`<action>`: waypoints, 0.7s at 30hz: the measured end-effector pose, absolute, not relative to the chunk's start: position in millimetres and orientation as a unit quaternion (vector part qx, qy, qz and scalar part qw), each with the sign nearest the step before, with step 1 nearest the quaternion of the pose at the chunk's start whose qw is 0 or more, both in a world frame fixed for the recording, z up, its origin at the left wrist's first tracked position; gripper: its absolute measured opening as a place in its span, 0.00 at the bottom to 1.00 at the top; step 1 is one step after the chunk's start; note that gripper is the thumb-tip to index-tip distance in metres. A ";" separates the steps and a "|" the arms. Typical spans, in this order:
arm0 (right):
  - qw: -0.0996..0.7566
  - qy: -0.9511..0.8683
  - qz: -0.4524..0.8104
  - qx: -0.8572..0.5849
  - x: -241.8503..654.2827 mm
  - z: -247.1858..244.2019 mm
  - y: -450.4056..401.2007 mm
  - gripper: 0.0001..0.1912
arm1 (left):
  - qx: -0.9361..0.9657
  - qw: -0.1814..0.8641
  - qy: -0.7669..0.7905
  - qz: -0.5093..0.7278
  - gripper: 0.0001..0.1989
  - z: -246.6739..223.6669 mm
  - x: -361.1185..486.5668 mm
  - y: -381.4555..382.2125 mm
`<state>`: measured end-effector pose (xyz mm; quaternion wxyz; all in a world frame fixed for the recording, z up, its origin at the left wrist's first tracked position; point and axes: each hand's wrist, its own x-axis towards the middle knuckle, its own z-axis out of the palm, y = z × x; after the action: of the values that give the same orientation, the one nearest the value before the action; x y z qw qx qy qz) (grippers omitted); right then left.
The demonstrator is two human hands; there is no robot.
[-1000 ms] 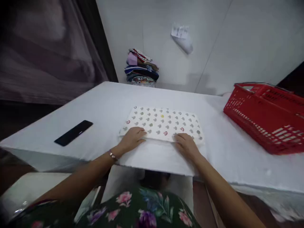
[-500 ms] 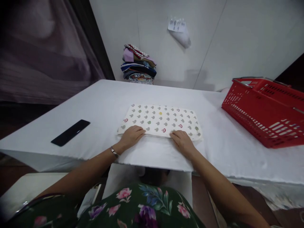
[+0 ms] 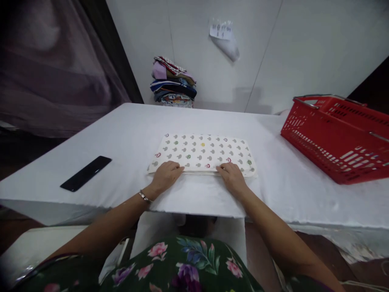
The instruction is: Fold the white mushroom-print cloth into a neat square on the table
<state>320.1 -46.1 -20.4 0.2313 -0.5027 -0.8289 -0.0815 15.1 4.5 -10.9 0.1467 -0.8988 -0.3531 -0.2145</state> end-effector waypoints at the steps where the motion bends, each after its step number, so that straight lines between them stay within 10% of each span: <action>1: 0.226 -0.833 -0.077 -0.498 319.8 -21.1 -45.4 0.17 | -0.902 0.143 -0.353 -0.202 0.11 -10.4 16.1 4.2; 21: 0.213 -0.842 0.001 -0.496 314.8 -12.3 -53.2 0.17 | -0.934 0.095 -0.296 -0.176 0.09 -14.4 59.6 8.0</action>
<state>314.8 -53.2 -12.3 0.2131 -0.4960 -0.8418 0.0013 59.6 8.0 -14.4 0.0955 -0.9339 -0.2961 -0.1764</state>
